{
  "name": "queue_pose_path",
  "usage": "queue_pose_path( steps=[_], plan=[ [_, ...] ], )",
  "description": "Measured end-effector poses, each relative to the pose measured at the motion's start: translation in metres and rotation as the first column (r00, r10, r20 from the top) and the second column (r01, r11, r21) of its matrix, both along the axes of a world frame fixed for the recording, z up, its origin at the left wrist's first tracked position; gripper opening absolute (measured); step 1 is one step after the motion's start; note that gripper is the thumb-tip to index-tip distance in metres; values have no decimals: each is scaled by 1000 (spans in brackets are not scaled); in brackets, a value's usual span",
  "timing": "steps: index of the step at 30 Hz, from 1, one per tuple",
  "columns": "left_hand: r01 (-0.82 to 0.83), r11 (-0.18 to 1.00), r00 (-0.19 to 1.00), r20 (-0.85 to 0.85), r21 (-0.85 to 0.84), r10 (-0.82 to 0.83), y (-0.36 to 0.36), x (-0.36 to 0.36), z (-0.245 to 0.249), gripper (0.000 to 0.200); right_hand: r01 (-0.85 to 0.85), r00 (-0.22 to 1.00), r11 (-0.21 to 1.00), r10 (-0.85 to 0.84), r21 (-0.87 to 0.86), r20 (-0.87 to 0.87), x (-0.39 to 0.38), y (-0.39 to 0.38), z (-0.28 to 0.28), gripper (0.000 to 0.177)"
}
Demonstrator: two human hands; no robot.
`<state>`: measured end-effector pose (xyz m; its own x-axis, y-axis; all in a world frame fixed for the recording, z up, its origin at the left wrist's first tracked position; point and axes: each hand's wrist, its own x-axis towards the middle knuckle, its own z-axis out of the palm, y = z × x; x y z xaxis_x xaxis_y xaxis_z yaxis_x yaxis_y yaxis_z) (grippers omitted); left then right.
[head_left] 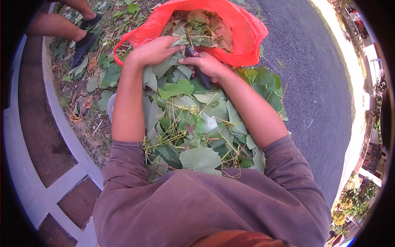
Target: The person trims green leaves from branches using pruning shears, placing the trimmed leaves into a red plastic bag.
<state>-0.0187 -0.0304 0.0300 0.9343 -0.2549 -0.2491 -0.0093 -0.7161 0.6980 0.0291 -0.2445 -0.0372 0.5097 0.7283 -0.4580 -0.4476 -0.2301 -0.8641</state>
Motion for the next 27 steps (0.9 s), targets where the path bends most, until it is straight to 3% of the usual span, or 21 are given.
queue_pose_path(
  steps=[5, 12, 14, 17, 19, 22, 27],
  plan=[
    [25, 961, 990, 139, -275, 14, -3, 7, -10, 37, 90, 996, 995, -90, 45, -5, 4, 2, 7, 24],
    [-39, 930, 974, 193, -364, 116, -8, 7, -8, 37, 89, 995, 988, -83, 125, -55, 9, -1, 22, 23],
    [-65, 775, 986, 80, -629, 148, -5, 10, -19, 35, 77, 996, 986, -70, 148, -48, 10, -3, 23, 23],
    [-176, 739, 978, -27, -651, 209, 1, 13, -29, 37, 125, 992, 981, -123, 148, -20, 10, 0, 19, 23],
    [-196, 724, 974, -49, -661, 219, 3, 11, -23, 39, 168, 970, 984, -175, 54, 171, 10, 2, 19, 28],
    [-209, 723, 968, -34, -659, 248, 5, 10, -24, 43, 118, 992, 992, -119, 42, 40, 11, -3, 23, 30],
    [-292, 747, 916, 50, -597, 398, -1, 1, -8, 51, 41, 999, 995, -43, 90, 16, 12, -5, 9, 31]
  ],
)
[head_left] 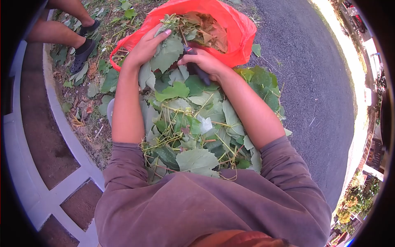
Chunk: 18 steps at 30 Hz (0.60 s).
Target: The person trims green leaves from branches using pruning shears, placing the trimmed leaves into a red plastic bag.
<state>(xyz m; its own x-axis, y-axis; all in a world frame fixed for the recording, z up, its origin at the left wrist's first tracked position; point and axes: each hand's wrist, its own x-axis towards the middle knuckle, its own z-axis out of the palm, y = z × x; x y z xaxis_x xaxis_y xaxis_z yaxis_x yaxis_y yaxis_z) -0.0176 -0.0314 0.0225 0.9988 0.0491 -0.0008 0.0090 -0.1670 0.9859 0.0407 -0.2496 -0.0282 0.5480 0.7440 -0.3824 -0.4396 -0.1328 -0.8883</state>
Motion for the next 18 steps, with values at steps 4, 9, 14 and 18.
queue_pose_path(
  steps=[4, 9, 14, 18],
  plan=[
    [-156, 984, 988, 14, 81, 156, 22, 12, -29, 58, -44, 999, 999, 44, -12, 9, 3, 0, -4, 33],
    [-92, 995, 994, 54, 38, 90, 26, 6, -24, 63, -15, 999, 995, 18, -102, 31, -10, -2, 13, 34],
    [-152, 901, 988, -47, -405, 146, 22, 11, -14, 55, 17, 994, 996, -27, -91, -107, -13, -1, 9, 36],
    [-62, 883, 998, -52, -464, 42, 15, 10, -9, 48, 68, 990, 996, -75, -66, -118, -15, 4, 7, 33]
  ],
)
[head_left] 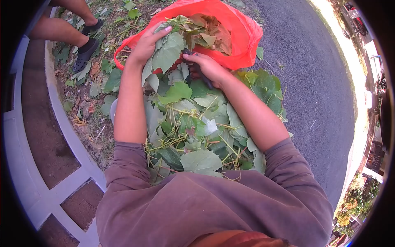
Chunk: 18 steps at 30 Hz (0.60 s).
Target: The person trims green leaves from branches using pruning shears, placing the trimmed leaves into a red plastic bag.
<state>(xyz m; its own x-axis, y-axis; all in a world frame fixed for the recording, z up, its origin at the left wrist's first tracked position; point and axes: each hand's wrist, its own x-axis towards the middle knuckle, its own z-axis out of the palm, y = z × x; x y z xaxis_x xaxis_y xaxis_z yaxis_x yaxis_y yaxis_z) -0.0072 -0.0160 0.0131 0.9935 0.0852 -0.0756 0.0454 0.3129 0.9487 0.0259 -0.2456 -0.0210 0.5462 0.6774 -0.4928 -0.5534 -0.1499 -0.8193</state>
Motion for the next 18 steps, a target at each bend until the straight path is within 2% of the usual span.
queue_pose_path(
  steps=[2, 4, 9, 11, 15, 17, 18],
  plan=[
    [9, 998, 1000, -18, 61, -8, 0, 3, -6, 45, 14, 1000, 1000, -15, 12, 12, 1, 0, -4, 32],
    [20, 998, 999, -29, 52, -19, -2, 3, -8, 45, 15, 994, 1000, -14, -15, 110, 1, -1, 2, 27],
    [4, 999, 999, -47, 39, -3, -20, -3, 6, 44, 38, 995, 999, -39, 7, 87, 2, -2, -2, 24],
    [26, 963, 997, -76, 268, -5, -22, -5, 9, 43, 25, 995, 1000, -26, 11, 99, 5, -1, -6, 25],
    [37, 922, 999, -45, 386, -21, -22, 1, -4, 43, 51, 992, 999, -50, -7, 115, 8, -1, -12, 27],
    [135, 848, 988, -7, 512, -153, -17, 2, -6, 44, 47, 992, 999, -45, -9, 118, 10, -1, -13, 28],
    [135, 849, 988, -7, 511, -153, -13, 4, -10, 44, 44, 989, 998, -38, -39, 142, 11, -2, -12, 30]
  ],
)
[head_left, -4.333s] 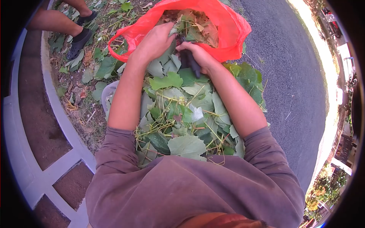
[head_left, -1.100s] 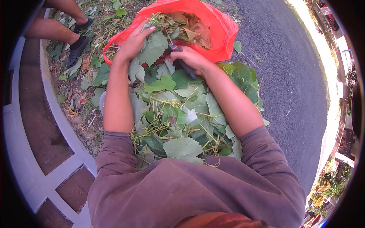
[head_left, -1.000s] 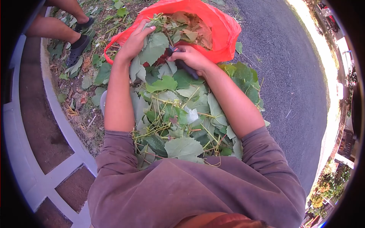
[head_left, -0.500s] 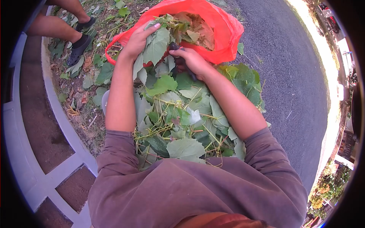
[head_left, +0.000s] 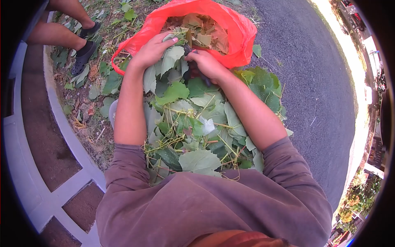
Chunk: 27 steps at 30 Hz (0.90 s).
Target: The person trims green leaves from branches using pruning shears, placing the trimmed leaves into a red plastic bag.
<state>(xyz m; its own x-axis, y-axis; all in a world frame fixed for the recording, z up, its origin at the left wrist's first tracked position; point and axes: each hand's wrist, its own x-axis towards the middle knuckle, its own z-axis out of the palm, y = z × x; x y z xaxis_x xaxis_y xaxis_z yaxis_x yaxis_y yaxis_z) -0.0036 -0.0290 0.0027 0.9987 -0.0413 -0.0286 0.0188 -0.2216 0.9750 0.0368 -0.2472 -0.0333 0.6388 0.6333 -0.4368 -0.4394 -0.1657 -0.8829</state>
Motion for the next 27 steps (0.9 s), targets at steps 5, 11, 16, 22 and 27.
queue_pose_path(
  steps=[5, 11, 16, 22, 27],
  plan=[
    [23, 957, 992, -128, 289, 14, -5, -7, 18, 42, -63, 986, 993, 77, -98, 148, 2, 0, 1, 28],
    [126, 976, 956, -283, 176, -73, 9, 0, 4, 40, -67, 938, 986, 114, -152, 326, -2, 2, -2, 37],
    [137, 986, 966, -233, 93, -113, 11, 3, -7, 38, -102, 981, 978, 128, -180, 145, -4, 2, 8, 33],
    [210, 976, 960, -202, 61, -194, 17, 3, -9, 39, -87, 993, 991, 94, -98, 73, -10, 1, 12, 28],
    [203, 973, 967, -176, 110, -182, 7, 1, -2, 42, -20, 984, 996, 35, -84, 175, -1, 5, -8, 25]
  ],
)
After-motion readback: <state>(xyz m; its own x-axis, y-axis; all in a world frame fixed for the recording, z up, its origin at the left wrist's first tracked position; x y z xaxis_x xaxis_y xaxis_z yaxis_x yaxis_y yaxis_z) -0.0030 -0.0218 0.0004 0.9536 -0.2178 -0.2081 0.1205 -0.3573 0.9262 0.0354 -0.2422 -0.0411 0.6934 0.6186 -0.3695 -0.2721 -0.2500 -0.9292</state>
